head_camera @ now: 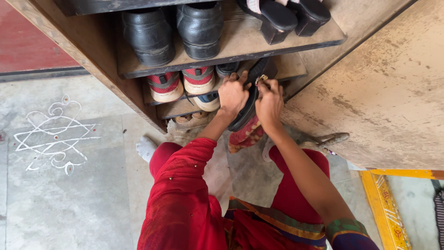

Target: The person cleans a black shoe using a cloth, wiping the upper and sole surfaces. The person then places the shoe back on the shelf and picks up a pair of orange and black sneakers.

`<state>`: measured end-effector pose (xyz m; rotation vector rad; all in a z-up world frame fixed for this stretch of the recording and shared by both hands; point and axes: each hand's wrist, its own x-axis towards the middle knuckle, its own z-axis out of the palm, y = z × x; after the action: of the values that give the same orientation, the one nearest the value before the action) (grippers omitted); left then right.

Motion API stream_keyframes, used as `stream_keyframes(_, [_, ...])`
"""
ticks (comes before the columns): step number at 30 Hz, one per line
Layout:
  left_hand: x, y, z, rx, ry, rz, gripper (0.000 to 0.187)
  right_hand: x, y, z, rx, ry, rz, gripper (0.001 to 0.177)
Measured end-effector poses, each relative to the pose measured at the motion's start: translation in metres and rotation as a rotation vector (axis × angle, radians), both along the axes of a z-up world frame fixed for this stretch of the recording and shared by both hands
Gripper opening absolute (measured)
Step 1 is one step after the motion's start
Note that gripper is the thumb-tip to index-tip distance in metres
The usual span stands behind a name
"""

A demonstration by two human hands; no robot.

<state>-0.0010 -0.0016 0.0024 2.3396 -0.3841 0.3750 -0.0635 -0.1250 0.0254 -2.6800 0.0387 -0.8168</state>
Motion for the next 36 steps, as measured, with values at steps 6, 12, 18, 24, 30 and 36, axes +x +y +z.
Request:
stream_keyframes(6, [0.000,0.001,-0.007,0.009,-0.037,0.013,0.041,0.046,-0.017,0.002,-0.057,0.067,-0.093,0.039])
stream_keyframes(12, [0.000,-0.001,-0.017,-0.040,-0.050,0.046,0.042,0.060,-0.024,0.007,-0.078,-0.052,-0.029,0.034])
stream_keyframes(18, [0.004,0.001,-0.016,-0.106,0.027,0.134,0.042,0.018,-0.003,0.013,-0.095,0.035,0.103,0.038])
stream_keyframes(24, [-0.010,-0.007,-0.010,-0.084,-0.021,0.075,0.043,-0.020,-0.005,0.019,-0.102,0.147,0.221,0.026])
stream_keyframes(30, [-0.015,-0.011,-0.007,-0.087,-0.038,0.043,0.043,-0.026,-0.010,0.020,-0.022,0.196,0.298,0.020])
stream_keyframes(36, [-0.008,-0.012,-0.009,-0.046,-0.023,0.034,0.043,0.000,-0.022,0.022,0.146,0.022,0.209,0.023])
